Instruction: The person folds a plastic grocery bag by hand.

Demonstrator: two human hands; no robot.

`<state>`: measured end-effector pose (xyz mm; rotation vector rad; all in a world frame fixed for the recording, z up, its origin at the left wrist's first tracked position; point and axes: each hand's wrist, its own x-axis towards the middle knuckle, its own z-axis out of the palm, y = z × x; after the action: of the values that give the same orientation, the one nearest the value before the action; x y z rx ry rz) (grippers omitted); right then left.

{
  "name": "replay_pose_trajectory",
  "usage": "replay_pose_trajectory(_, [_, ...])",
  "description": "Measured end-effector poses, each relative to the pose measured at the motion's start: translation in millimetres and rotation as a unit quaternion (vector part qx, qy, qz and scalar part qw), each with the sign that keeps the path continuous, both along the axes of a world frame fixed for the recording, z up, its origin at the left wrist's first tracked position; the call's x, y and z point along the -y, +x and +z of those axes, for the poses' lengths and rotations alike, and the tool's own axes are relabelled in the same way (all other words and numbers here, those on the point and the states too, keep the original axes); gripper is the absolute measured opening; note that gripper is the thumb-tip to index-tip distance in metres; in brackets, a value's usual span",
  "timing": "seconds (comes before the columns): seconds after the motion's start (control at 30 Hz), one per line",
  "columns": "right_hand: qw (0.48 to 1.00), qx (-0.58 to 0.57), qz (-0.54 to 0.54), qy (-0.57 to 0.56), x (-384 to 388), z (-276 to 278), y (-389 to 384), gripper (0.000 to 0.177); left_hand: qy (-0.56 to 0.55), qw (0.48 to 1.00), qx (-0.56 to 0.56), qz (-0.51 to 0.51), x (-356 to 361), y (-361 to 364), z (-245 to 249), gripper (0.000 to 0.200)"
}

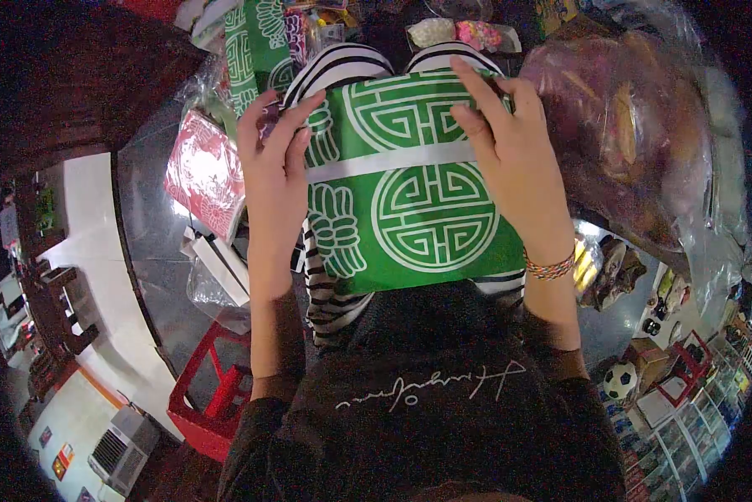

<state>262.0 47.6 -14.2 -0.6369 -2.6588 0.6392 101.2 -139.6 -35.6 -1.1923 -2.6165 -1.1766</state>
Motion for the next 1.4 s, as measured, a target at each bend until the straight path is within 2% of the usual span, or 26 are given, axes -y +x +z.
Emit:
replay_pose_trajectory(0.07, [0.999, 0.006, -0.002, 0.040, 1.3, -6.9, -0.3, 0.047, -0.047, 0.983, -0.176, -0.011, -1.2, 1.2, 3.9, 0.044])
replay_pose_trajectory(0.1, [0.999, 0.007, 0.000, 0.040, -0.2, -10.6, -1.3, 0.047, -0.048, 0.983, -0.175, -0.009, 0.4, 0.8, 3.6, 0.044])
replay_pose_trajectory(0.17, [0.996, -0.025, 0.038, 0.081, -5.3, -17.1, -3.5, 0.047, -0.085, 0.983, -0.140, -0.083, 2.9, 0.1, 2.5, 0.052])
replay_pose_trajectory(0.33, [0.998, -0.019, 0.059, 0.008, -9.1, -24.0, -3.2, 0.049, -0.088, 0.989, -0.095, -0.069, -0.6, 16.8, 7.3, 0.053])
replay_pose_trajectory(0.5, [0.997, -0.021, 0.046, -0.050, -2.1, -3.9, -6.9, 0.048, -0.113, 0.992, -0.043, -0.028, -20.2, 30.2, 20.1, 0.048])
replay_pose_trajectory(0.53, [0.999, 0.005, 0.034, -0.026, 1.1, 0.2, -10.5, 0.048, -0.113, 0.992, -0.043, -0.028, -22.1, 31.4, 19.3, 0.048])
replay_pose_trajectory(0.6, [0.999, 0.030, 0.019, 0.000, 6.0, 2.1, -14.1, 0.047, -0.141, 0.983, -0.117, -0.033, -26.9, 35.6, 14.1, 0.047])
replay_pose_trajectory(0.67, [0.994, 0.066, 0.016, 0.080, 11.9, -3.1, -16.5, 0.047, -0.140, 0.982, -0.122, -0.018, -31.1, 40.1, 7.3, 0.048])
replay_pose_trajectory(0.7, [0.994, 0.066, 0.015, 0.081, 16.8, -6.2, -18.9, 0.047, -0.148, 0.981, -0.125, -0.011, -32.5, 41.4, 5.9, 0.048])
replay_pose_trajectory(0.77, [0.975, 0.055, -0.029, 0.212, 25.4, -12.9, -22.6, 0.047, -0.157, 0.980, -0.126, -0.006, -35.0, 43.2, 4.0, 0.049])
replay_pose_trajectory(0.8, [0.975, 0.056, -0.030, 0.211, 25.1, -14.7, -22.1, 0.047, -0.157, 0.979, -0.131, -0.003, -35.9, 44.0, 3.4, 0.049])
replay_pose_trajectory(1.0, [0.994, 0.011, -0.004, 0.111, 1.7, -26.2, -9.7, 0.040, -0.156, 0.983, -0.099, 0.004, -33.0, 42.4, 10.2, 0.045])
replay_pose_trajectory(1.07, [0.994, -0.052, 0.007, -0.096, -10.0, -28.4, -4.4, 0.039, -0.155, 0.985, -0.070, 0.007, -27.7, 36.1, 12.0, 0.043])
replay_pose_trajectory(1.1, [0.994, -0.051, 0.011, -0.099, -14.8, -32.0, -1.4, 0.039, -0.122, 0.992, -0.011, 0.017, -22.2, 31.6, 11.8, 0.042])
replay_pose_trajectory(1.17, [0.953, -0.081, -0.094, -0.277, -23.7, -39.6, 4.4, 0.042, -0.078, 0.995, 0.057, 0.030, -18.4, 28.7, 15.0, 0.037])
replay_pose_trajectory(1.3, [0.924, -0.033, -0.120, -0.362, -35.1, -46.4, 16.7, 0.044, -0.014, 1.000, 0.003, 0.014, -5.3, 22.7, -12.0, 0.034])
replay_pose_trajectory(1.37, [0.927, -0.055, -0.107, -0.354, -36.7, -51.2, 16.3, 0.045, -0.047, 0.985, 0.136, 0.096, -0.8, 19.7, -12.5, 0.039])
replay_pose_trajectory(1.4, [0.927, -0.059, -0.108, -0.354, -36.5, -49.6, 16.0, 0.045, -0.046, 0.986, 0.132, 0.094, 1.4, 15.0, -5.5, 0.039])
